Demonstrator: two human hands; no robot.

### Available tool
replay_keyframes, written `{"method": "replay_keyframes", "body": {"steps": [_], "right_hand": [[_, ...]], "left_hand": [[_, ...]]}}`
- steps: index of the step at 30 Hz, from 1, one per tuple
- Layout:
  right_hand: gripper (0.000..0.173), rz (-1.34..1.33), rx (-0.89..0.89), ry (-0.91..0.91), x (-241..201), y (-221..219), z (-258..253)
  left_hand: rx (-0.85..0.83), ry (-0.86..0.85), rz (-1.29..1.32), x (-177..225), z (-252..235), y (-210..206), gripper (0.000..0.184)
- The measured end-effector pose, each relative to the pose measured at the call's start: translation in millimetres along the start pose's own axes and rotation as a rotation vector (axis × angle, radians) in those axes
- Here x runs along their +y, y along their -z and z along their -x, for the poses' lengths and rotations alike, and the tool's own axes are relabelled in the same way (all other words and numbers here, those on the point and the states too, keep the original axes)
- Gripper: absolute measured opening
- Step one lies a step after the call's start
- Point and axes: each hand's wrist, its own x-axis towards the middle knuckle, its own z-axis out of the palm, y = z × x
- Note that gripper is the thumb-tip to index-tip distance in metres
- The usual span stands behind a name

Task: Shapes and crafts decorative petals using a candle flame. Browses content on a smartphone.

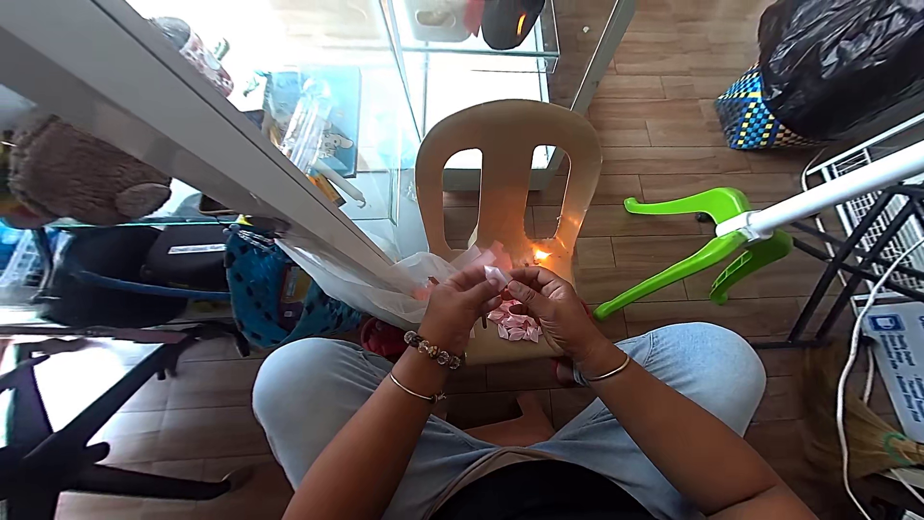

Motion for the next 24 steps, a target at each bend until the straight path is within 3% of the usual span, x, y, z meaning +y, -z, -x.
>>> {"method": "replay_keyframes", "body": {"steps": [5,11,24], "right_hand": [[0.022,-0.019,0.062,-0.001,0,-2,0],[0.009,-0.223,0.140,-0.151,-8,-2,1],[0.010,-0.431,0.131,-0.283,-12,1,-1]], "left_hand": [[-0.031,-0.033,-0.027,-2,-2,-6,0.020],[-0.046,-0.032,-0.041,-3,0,-14,0.022],[-0.047,-0.116,-0.121,-3,1,-14,0.020]]}}
